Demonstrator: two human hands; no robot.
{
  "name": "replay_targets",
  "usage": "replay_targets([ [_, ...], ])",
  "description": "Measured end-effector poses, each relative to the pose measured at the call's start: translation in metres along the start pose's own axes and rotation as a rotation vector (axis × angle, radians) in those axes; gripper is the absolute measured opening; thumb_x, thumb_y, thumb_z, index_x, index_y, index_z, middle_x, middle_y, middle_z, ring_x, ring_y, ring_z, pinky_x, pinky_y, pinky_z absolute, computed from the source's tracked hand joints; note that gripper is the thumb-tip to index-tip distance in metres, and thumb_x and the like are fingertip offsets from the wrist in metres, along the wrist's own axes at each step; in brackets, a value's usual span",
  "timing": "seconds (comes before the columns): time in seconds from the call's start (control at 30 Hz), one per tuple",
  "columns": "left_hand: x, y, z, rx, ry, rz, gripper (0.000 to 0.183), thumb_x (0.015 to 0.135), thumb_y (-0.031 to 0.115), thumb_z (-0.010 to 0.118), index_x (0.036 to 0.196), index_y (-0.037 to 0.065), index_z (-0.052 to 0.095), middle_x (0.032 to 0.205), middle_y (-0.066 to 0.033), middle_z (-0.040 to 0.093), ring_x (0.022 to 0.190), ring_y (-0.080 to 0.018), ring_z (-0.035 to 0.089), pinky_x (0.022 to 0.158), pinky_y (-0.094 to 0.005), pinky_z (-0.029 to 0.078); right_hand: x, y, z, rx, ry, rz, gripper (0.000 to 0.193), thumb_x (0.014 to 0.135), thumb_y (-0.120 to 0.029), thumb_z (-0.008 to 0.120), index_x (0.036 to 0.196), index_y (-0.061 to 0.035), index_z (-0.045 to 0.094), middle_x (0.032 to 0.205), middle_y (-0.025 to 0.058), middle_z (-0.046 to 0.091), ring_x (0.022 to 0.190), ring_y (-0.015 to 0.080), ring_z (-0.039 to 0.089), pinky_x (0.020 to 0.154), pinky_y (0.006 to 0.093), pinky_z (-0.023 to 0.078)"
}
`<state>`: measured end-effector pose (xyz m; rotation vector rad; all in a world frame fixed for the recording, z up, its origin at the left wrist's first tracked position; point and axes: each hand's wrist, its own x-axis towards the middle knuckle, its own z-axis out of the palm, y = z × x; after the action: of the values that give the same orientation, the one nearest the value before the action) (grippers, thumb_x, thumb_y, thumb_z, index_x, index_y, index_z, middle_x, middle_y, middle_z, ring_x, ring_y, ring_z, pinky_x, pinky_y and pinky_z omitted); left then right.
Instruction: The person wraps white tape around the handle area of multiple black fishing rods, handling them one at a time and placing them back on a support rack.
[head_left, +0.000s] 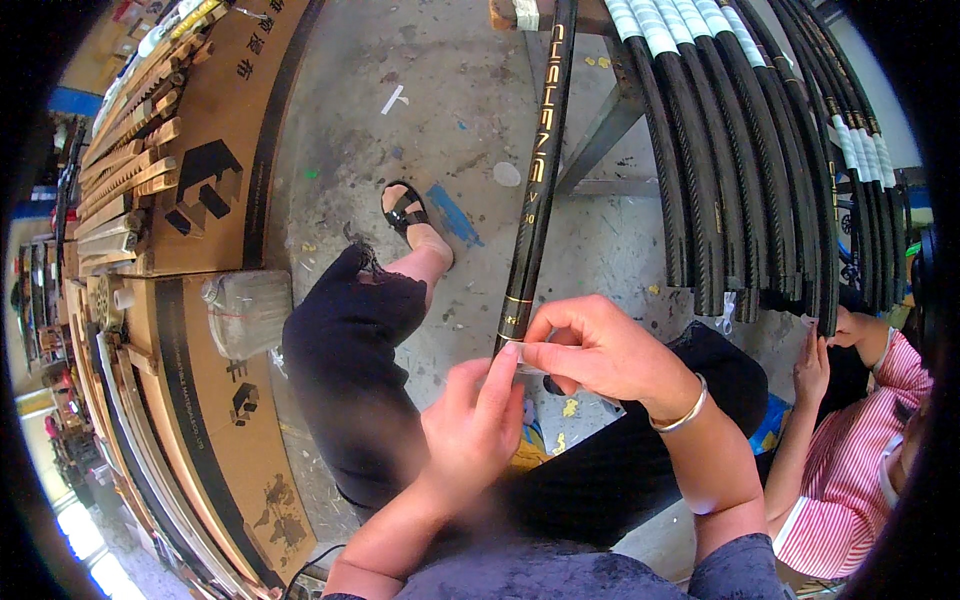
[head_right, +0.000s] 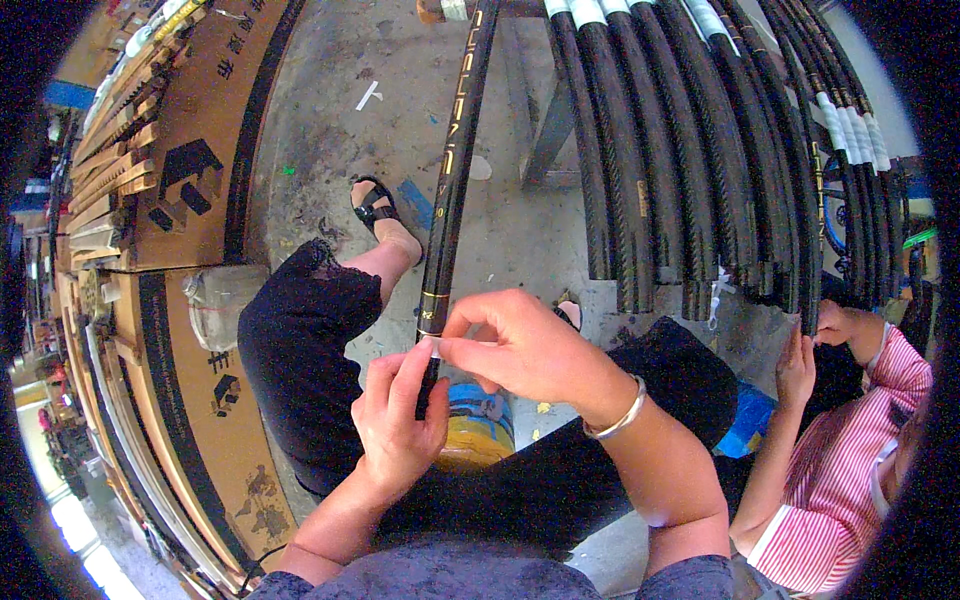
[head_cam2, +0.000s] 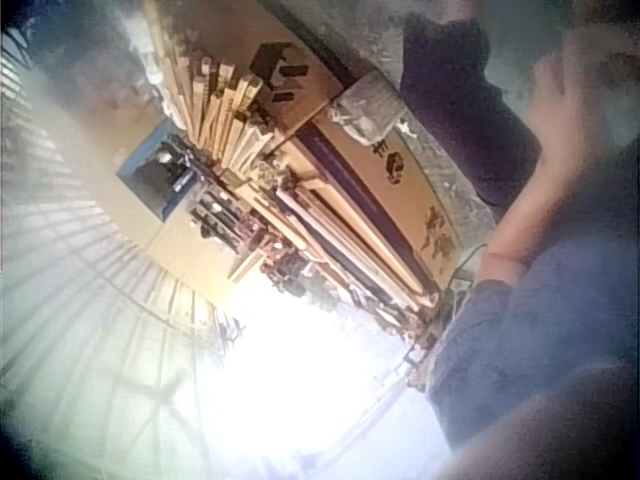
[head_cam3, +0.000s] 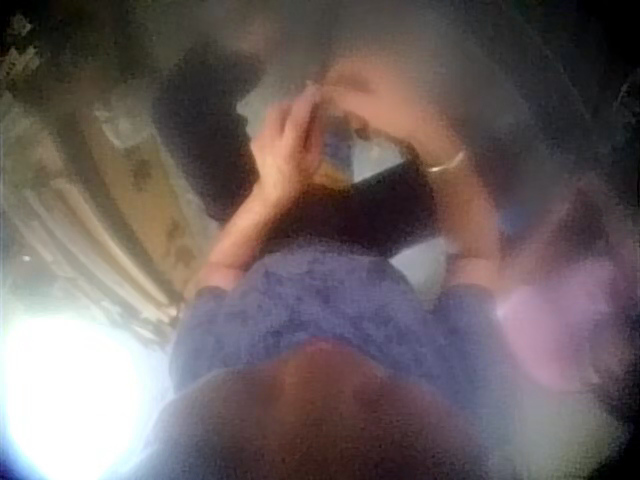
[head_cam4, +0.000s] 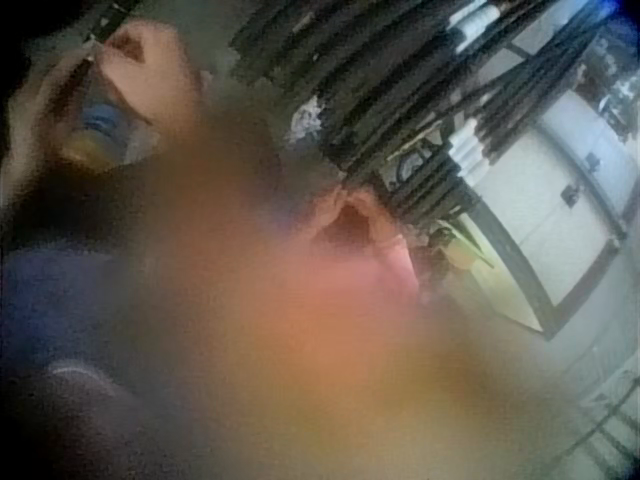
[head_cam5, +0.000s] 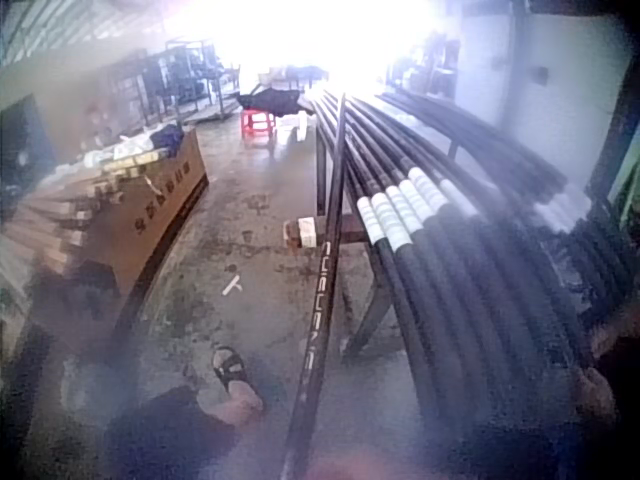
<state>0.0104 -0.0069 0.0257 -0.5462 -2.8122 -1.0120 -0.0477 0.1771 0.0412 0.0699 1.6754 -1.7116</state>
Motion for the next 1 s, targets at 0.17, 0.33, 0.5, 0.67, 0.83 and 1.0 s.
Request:
replay_targets([
  [0.17,0.0011,0.0007,0.0002,-0.010,0.005,0.001,0.057,0.069,0.001,0.072,0.123,0.007,0.055,0.092,-0.0114,0.057,0.069,-0.0265,0.062,0.055,-0.0340,0.052,-0.0008,-0.0011,-0.0006,0.009,0.001,-0.001,0.018,0.088,-0.016,0.062,0.082,0.0004,0.063,0.057,0.0012,0.057,0.049,0.0071,0.054,0.044,0.0231,0.041],
  [0.33,0.0011,0.0020,-0.0011,-0.004,-0.006,-0.011,0.058,0.069,0.001,0.072,0.124,0.008,0.055,0.093,-0.0113,0.057,0.069,-0.0266,0.061,0.055,-0.0341,0.051,-0.0009,0.0002,-0.0002,-0.001,0.002,-0.007,0.018,0.088,-0.017,0.062,0.082,0.0006,0.063,0.057,0.0015,0.057,0.049,0.0071,0.054,0.044,0.0232,0.041],
  [0.5,0.0019,0.0021,-0.0010,-0.026,-0.004,-0.022,0.059,0.069,0.000,0.072,0.125,0.009,0.055,0.093,-0.0117,0.057,0.070,-0.0274,0.061,0.056,-0.0346,0.052,-0.0010,0.0015,-0.0007,-0.016,-0.002,-0.007,0.019,0.089,-0.018,0.062,0.083,0.0000,0.063,0.057,0.0025,0.058,0.049,0.0077,0.054,0.044,0.0234,0.041],
  [0.67,0.0011,0.0018,-0.0022,-0.116,0.000,-0.077,0.057,0.070,-0.003,0.071,0.124,0.007,0.055,0.091,-0.0122,0.058,0.069,-0.0255,0.060,0.058,-0.0324,0.050,-0.0021,0.0015,0.0000,-0.076,0.027,-0.014,0.021,0.088,-0.021,0.063,0.084,-0.0003,0.063,0.058,0.0042,0.060,0.050,0.0089,0.056,0.045,0.0243,0.042],
  [0.83,-0.0001,-0.0020,-0.0018,-0.233,0.003,-0.117,0.056,0.071,-0.005,0.069,0.124,0.006,0.055,0.090,-0.0106,0.058,0.064,-0.0189,0.055,0.055,-0.0278,0.046,-0.0028,-0.0007,0.0010,-0.144,0.037,0.023,0.021,0.090,-0.021,0.063,0.089,-0.0001,0.062,0.059,0.0013,0.057,0.049,0.0064,0.051,0.045,0.0218,0.039],
  [1.0,-0.0018,-0.0053,-0.0006,-0.292,0.007,-0.124,0.055,0.072,-0.007,0.068,0.124,0.005,0.055,0.088,-0.0090,0.056,0.062,-0.0152,0.050,0.053,-0.0257,0.044,-0.0019,-0.0021,0.0009,-0.210,0.041,0.013,0.024,0.091,-0.024,0.062,0.091,-0.0004,0.062,0.058,0.0019,0.057,0.048,0.0063,0.051,0.044,0.0223,0.038],
])
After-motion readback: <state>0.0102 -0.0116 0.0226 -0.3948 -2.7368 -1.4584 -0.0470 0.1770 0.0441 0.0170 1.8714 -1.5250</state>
